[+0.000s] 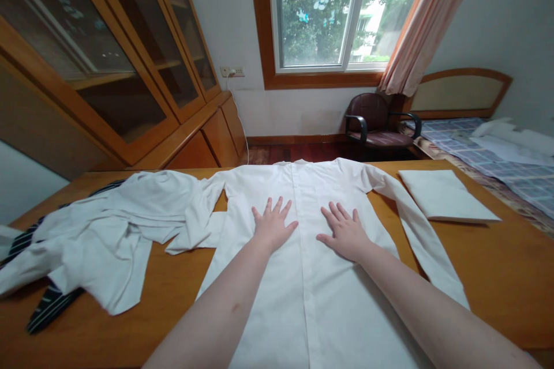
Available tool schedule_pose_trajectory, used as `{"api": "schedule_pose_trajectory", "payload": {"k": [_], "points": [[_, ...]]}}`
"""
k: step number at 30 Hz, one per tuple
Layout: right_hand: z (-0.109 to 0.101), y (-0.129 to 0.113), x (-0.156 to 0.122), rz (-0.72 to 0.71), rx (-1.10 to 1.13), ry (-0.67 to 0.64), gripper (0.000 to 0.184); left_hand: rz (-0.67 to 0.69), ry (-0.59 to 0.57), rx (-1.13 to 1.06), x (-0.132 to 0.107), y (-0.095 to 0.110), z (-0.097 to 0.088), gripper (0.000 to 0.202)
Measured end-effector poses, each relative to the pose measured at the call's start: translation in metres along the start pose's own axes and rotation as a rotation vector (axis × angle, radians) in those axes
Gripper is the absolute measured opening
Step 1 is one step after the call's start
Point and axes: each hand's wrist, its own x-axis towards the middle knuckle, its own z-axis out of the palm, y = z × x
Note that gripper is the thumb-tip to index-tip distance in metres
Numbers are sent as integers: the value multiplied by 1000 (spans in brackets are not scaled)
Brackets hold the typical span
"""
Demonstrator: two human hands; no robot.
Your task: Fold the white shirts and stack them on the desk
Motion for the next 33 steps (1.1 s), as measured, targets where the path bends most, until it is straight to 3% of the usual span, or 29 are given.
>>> {"api": "schedule_pose_trajectory", "payload": {"k": [4,8,11,15,20,33], "points": [[-20,-8,9,18,14,-54,73,-8,3,5,-4,1,4,69],[-35,-22,39,182,-14,-10,66,-4,14,-2,-6,1,7,68],[-31,-30,63,143,-4,114,69,-6,15,-2,-9,0,9,68],[-13,-31,78,50,54,106,75,1,16,9,-15,-1,9,67],[0,-24,70,14,60,86,72,4,-9,10,-25,1,6,67],[4,-28,39,20,64,73,73,-44,-59,-3,-59,15,14,68]]}}
